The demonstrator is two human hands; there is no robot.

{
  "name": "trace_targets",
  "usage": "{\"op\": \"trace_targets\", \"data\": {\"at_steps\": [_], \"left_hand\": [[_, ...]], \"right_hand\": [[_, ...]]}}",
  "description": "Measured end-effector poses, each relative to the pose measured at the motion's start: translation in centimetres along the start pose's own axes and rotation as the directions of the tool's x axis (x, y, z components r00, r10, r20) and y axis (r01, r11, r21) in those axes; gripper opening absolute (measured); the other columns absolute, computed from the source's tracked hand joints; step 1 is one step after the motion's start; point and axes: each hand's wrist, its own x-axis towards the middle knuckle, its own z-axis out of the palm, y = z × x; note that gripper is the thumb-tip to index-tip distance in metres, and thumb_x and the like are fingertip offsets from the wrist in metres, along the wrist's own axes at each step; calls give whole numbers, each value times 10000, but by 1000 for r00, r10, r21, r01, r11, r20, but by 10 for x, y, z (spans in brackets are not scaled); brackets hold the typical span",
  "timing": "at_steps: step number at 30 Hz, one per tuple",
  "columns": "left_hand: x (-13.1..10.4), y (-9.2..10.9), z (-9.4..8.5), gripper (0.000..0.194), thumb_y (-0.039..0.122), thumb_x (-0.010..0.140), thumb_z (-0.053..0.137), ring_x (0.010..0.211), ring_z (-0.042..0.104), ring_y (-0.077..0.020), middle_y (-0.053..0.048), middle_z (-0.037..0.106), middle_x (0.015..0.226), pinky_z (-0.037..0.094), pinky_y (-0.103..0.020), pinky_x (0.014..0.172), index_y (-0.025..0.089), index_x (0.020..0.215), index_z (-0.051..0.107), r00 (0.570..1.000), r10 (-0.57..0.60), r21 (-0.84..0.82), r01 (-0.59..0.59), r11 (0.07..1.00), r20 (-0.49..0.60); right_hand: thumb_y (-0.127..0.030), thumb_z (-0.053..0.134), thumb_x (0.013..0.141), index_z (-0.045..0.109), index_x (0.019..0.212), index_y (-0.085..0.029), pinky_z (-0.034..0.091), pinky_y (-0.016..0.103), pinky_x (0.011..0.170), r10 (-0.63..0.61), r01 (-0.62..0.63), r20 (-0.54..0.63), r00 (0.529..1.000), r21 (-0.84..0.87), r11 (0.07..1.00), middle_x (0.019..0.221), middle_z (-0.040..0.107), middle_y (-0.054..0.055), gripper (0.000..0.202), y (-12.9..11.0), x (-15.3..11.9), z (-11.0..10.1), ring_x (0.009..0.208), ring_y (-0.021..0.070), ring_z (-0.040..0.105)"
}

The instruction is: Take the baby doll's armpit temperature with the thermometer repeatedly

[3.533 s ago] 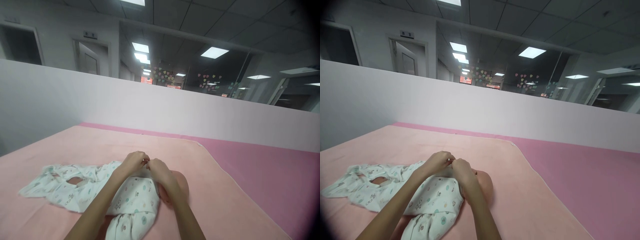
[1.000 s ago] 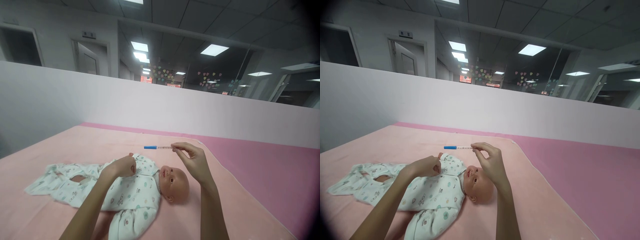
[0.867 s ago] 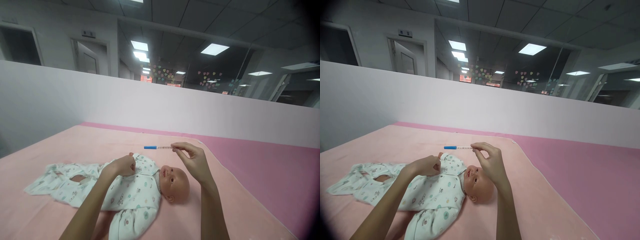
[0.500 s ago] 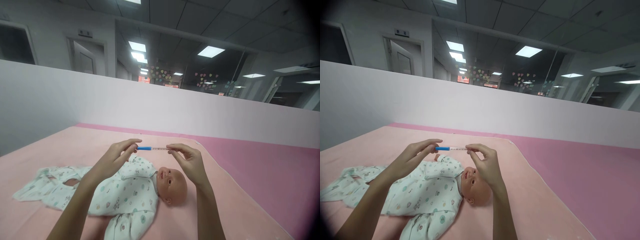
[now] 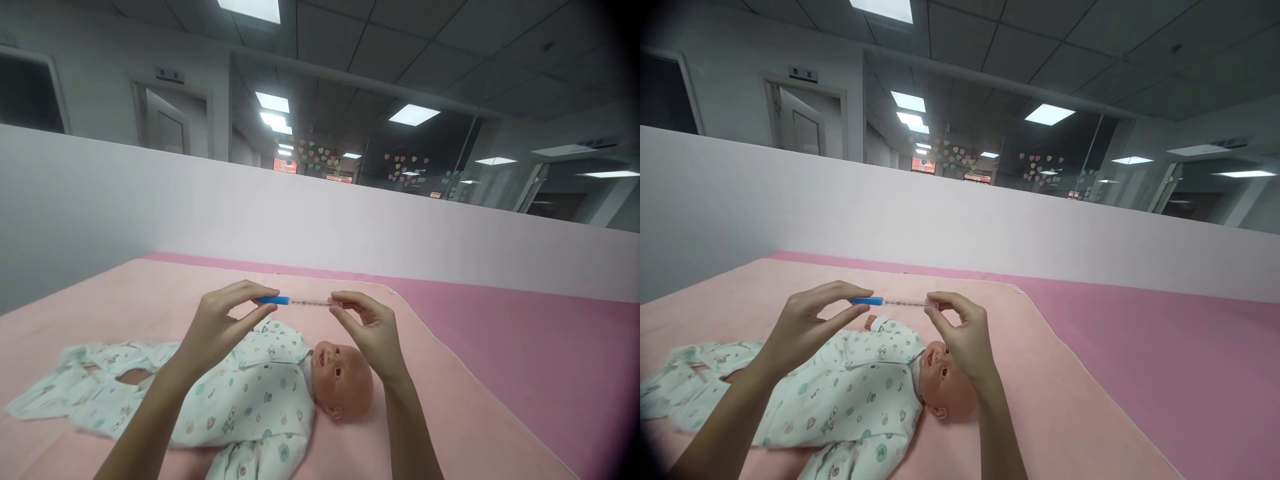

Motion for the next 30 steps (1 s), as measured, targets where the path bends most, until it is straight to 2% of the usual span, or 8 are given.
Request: {"op": "trace_targets", "data": {"at_steps": [7,14,20,27,30], "left_hand": [[0,-6,1,226,393,784,578,873,617,-172,-10,675,948,540,-232,665,261,946,664,1000,-11,4,11,1000,-4],[1,-10,-2,249,408,768,591,826,635,-176,-24,680,922,506,-174,464,249,942,668,1000,4,12,-4,1000,-7],[1,-16,-3,242,390,765,598,791,641,-173,-27,685,892,496,-177,440,243,944,668,999,31,35,-30,999,-36],[1,-19,-2,177,313,767,620,773,636,-145,-5,670,902,548,-232,630,262,928,672,991,122,44,-119,992,-56],[1,-18,-3,150,289,762,629,766,629,-137,4,667,884,547,-239,662,265,902,676,984,165,52,-162,985,-62]], "right_hand": [[-233,642,745,673,842,-210,507,311,763,-28,30,43,999,-29,999,847,669,31,105,1,2,-8,797,158,612],[-206,668,723,686,790,-228,503,310,761,-64,65,6,998,-38,997,827,671,22,73,2,3,-9,821,166,615],[-186,679,713,687,782,-231,499,286,725,-89,89,-2,996,-48,995,806,668,12,83,3,4,-10,786,152,615],[-184,679,714,684,792,-228,496,285,732,-104,102,-27,994,-59,993,823,668,16,90,5,5,-10,805,155,615],[-172,675,716,683,789,-227,496,281,735,-116,114,-29,993,-58,992,823,665,16,91,5,5,-9,808,153,614]]}}
